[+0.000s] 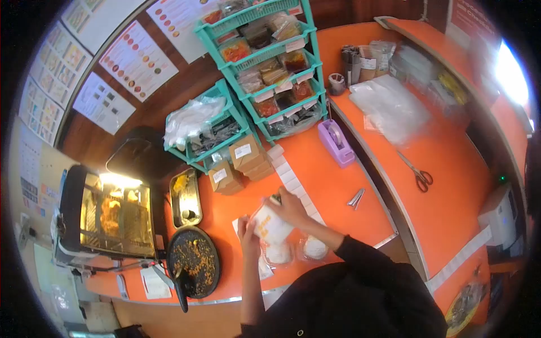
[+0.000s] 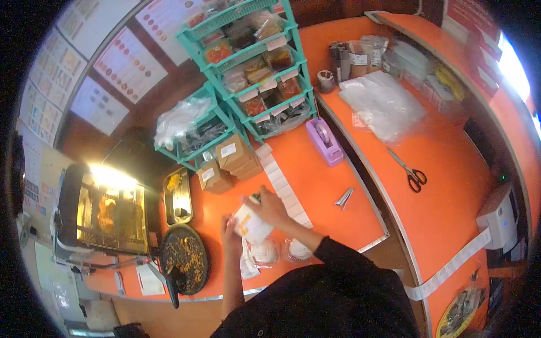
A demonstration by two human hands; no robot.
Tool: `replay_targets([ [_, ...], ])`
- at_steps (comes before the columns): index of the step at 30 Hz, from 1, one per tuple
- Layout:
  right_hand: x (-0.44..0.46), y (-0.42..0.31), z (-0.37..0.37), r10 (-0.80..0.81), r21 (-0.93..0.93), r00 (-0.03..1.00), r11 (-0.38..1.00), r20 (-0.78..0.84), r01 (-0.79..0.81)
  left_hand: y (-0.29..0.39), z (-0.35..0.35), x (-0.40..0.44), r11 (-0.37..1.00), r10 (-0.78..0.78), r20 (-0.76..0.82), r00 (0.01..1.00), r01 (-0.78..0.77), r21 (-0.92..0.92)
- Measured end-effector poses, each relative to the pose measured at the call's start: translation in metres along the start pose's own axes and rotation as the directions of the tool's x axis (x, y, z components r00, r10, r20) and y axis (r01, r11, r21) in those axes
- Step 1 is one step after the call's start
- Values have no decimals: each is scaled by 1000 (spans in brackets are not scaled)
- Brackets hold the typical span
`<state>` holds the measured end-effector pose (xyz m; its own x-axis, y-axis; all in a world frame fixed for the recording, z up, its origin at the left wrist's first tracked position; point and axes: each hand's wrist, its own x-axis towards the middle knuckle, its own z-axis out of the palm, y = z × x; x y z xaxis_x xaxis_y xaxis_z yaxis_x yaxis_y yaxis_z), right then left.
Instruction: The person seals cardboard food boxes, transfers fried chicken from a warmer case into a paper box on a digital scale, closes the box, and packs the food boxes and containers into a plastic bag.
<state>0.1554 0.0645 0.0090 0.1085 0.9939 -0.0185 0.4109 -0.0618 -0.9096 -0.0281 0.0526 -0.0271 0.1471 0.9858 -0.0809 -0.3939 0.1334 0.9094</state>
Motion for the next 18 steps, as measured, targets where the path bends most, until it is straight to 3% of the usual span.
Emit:
replay_targets([
  [2, 28, 28, 14, 183, 19, 983, 983, 3, -183, -18, -14, 23, 1000, -23, 8, 1000, 23, 20],
  [4, 47, 80, 41, 121, -35, 991, 992, -53, -123, -39, -26, 50, 970, -240, -5, 971, 240, 36],
  [5, 54, 97, 53, 72, -74, 990, 994, -121, -81, -55, -38, 59, 967, -251, 7, 968, 251, 51],
  [7, 61, 115, 62, 81, -85, 992, 992, -95, -89, -70, -53, 69, 918, -362, -4, 932, 357, 175],
  [14, 72, 128, 73, 202, -164, 979, 965, -33, -205, -59, -64, 78, 799, -529, -65, 846, 522, 298],
  [18, 71, 109, 62, 224, -145, 974, 966, 40, -216, -59, -78, 85, 763, -619, 39, 785, 589, 265],
])
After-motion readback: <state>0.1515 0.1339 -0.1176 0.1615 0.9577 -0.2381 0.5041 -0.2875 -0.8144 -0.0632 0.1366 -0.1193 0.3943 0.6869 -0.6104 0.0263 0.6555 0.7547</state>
